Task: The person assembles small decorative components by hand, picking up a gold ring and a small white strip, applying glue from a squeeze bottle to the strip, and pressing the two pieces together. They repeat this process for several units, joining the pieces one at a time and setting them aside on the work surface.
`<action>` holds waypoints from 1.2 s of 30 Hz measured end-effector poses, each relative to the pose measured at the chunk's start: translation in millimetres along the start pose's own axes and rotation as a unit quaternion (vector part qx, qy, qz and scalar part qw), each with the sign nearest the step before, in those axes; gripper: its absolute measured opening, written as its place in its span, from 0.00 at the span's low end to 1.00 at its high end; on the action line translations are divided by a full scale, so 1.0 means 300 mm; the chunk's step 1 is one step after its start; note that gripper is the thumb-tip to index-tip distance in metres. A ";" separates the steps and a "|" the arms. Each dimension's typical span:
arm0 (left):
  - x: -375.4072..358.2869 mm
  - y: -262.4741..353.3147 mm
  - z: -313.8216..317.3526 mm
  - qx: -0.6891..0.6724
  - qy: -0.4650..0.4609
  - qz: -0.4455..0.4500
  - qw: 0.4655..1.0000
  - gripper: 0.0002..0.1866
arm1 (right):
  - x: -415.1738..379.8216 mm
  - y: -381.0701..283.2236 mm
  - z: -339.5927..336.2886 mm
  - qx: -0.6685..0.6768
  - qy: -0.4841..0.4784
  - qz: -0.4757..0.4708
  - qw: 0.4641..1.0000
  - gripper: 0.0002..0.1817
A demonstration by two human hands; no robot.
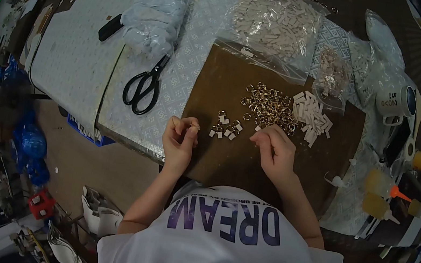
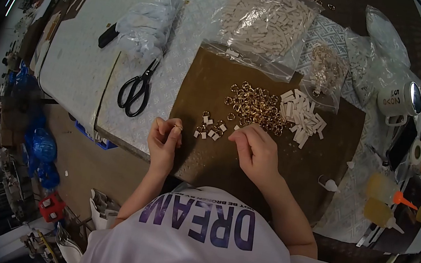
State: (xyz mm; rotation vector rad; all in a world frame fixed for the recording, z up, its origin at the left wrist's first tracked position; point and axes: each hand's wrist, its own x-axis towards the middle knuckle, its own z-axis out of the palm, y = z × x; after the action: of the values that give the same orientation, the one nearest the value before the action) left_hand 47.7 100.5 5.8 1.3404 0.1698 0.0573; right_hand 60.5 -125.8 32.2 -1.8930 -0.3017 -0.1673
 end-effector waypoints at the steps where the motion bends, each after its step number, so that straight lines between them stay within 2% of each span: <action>1: -0.002 -0.001 0.002 0.003 -0.002 0.001 1.000 0.16 | 0.006 -0.009 0.000 0.001 0.003 0.004 1.000 0.03; 5: -0.010 -0.005 0.015 0.031 0.000 0.016 0.999 0.16 | 0.004 -0.008 0.024 0.010 -0.019 0.032 0.999 0.11; 8: -0.014 -0.010 0.019 0.041 0.003 0.034 0.999 0.16 | -0.012 -0.034 0.068 -0.004 -0.074 0.027 0.997 0.20; 9: -0.015 -0.009 0.021 0.050 -0.001 0.037 0.998 0.16 | -0.023 -0.018 0.076 -0.029 -0.131 0.034 0.990 0.26; 12: -0.016 -0.005 0.026 0.049 -0.010 0.044 0.998 0.15 | -0.009 -0.008 0.104 -0.081 -0.164 -0.062 0.981 0.29; 18: -0.018 -0.009 0.009 0.017 -0.025 0.043 0.999 0.14 | 0.024 -0.022 0.177 -0.165 -0.146 -0.085 0.972 0.34; 22: -0.016 -0.007 0.010 0.012 -0.028 0.048 0.998 0.14 | 0.027 -0.028 0.203 -0.153 -0.216 -0.105 0.959 0.33; 26: -0.014 -0.005 0.011 0.012 -0.010 0.040 0.999 0.15 | 0.017 -0.021 0.179 -0.073 -0.171 -0.058 0.981 0.30; 30: -0.017 -0.002 0.014 0.018 -0.007 0.033 0.999 0.14 | 0.052 0.004 0.137 -0.082 -0.139 0.012 0.987 0.27; 32: -0.017 -0.003 0.016 0.030 -0.006 0.035 0.999 0.14 | 0.052 0.008 0.126 -0.012 -0.122 0.026 0.992 0.24; 33: -0.019 -0.002 0.017 0.040 -0.007 0.034 0.999 0.14 | 0.046 0.014 0.126 -0.032 -0.090 -0.008 0.995 0.20; 36: -0.021 -0.006 0.024 0.057 -0.005 0.034 0.998 0.14 | 0.029 0.005 0.125 0.042 -0.063 -0.010 0.997 0.14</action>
State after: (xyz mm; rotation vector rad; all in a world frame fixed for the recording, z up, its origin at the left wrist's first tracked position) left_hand 42.6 92.4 6.2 1.4600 0.1207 0.1003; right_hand 68.1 -89.8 20.4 -1.8212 -0.4070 -0.0474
